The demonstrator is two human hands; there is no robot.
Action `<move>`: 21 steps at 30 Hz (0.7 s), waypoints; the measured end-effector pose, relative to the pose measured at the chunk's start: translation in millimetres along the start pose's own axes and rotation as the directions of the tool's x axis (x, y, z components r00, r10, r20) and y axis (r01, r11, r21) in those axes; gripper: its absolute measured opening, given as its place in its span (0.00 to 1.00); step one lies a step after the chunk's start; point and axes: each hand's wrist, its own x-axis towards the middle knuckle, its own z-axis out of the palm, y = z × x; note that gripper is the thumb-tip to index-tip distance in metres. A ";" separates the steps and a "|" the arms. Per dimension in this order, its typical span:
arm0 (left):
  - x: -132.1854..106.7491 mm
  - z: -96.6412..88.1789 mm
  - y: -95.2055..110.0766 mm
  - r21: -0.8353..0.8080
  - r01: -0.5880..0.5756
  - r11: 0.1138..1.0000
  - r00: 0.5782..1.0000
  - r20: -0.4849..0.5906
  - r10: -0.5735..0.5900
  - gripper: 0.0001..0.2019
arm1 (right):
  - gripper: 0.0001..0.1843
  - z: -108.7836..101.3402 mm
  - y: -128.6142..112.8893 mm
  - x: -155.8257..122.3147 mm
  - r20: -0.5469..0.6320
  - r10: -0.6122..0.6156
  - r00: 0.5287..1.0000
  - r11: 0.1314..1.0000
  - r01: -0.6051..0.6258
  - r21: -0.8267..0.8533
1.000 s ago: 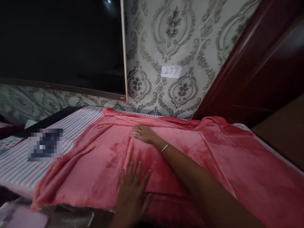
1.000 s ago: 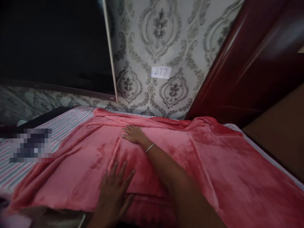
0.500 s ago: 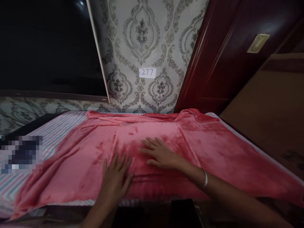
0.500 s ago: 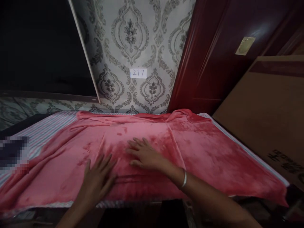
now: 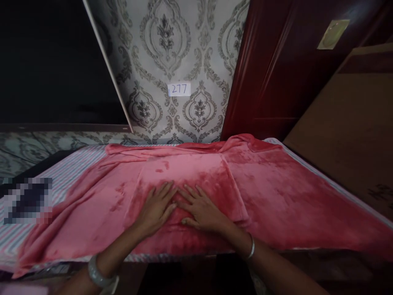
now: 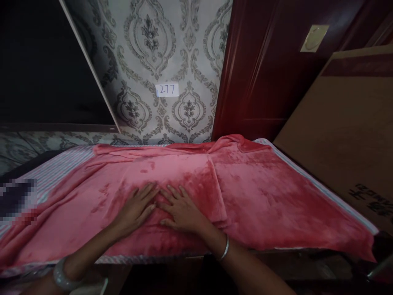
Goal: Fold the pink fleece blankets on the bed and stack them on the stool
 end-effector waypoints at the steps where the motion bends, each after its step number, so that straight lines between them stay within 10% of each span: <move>1: 13.3 -8.3 1.9 -0.027 -0.031 0.999 0.999 0.016 0.032 0.28 | 0.35 -0.4 -0.1 -0.1 0.001 0.003 1.000 1.000 -0.003 0.011; 5: 95.9 -21.3 9.0 -0.108 -0.146 0.983 0.967 0.192 0.165 0.29 | 0.35 -0.5 -1.5 0.2 -0.013 0.027 1.000 0.996 -0.025 0.091; 11: 197.9 8.0 -15.8 0.002 -0.038 0.999 0.955 0.295 0.035 0.33 | 0.35 -8.3 -3.6 -1.6 0.010 0.046 0.999 0.981 -0.047 0.188; 21: 220.5 30.4 -49.1 0.012 0.003 1.000 0.981 0.195 -0.005 0.35 | 0.34 -15.7 -3.4 -1.4 -0.033 0.045 0.998 0.990 -0.040 0.134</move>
